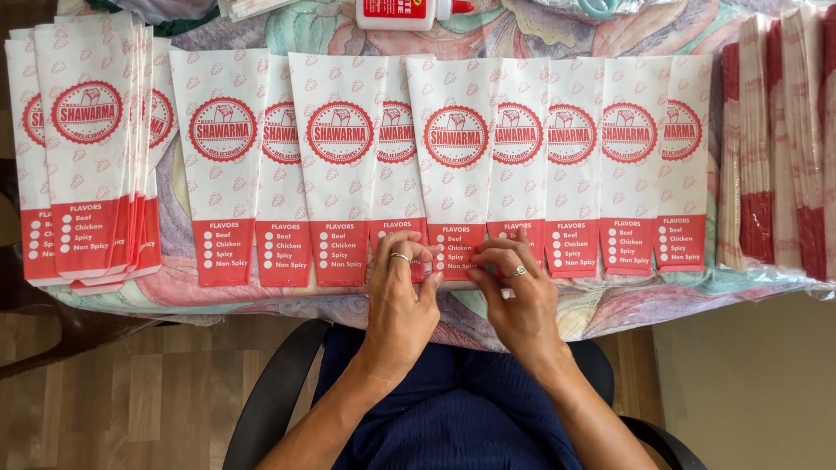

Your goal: Assembling paper bags by aligning them, applying glue to the edges, and stacking them in an organized manner.

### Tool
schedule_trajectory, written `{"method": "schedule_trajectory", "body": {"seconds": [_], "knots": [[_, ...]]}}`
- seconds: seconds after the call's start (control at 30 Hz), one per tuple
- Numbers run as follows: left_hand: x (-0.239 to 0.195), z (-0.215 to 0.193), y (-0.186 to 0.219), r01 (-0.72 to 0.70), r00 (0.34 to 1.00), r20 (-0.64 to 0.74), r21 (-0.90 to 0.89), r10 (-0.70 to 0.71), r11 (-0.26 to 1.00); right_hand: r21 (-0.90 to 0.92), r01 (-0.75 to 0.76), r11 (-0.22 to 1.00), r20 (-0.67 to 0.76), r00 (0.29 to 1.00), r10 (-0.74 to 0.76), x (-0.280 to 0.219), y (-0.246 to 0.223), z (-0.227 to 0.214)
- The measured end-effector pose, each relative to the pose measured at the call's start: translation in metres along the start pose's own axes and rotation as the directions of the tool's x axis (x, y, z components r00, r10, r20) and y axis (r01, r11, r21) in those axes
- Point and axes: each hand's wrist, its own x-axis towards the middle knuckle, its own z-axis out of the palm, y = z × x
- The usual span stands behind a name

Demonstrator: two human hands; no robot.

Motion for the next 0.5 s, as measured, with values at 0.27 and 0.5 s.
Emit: {"method": "schedule_trajectory", "body": {"seconds": [0.27, 0.5], "knots": [[-0.008, 0.021, 0.003, -0.112, 0.988, -0.083, 0.179, 0.128, 0.977, 0.054, -0.033, 0.998, 0.032, 0.999, 0.031, 0.005, -0.007, -0.005], [-0.014, 0.028, 0.002, -0.21, 0.955, -0.127, 0.351, 0.268, 0.913, 0.031, -0.07, 0.997, 0.056, 0.996, 0.068, 0.016, -0.027, -0.015]]}}
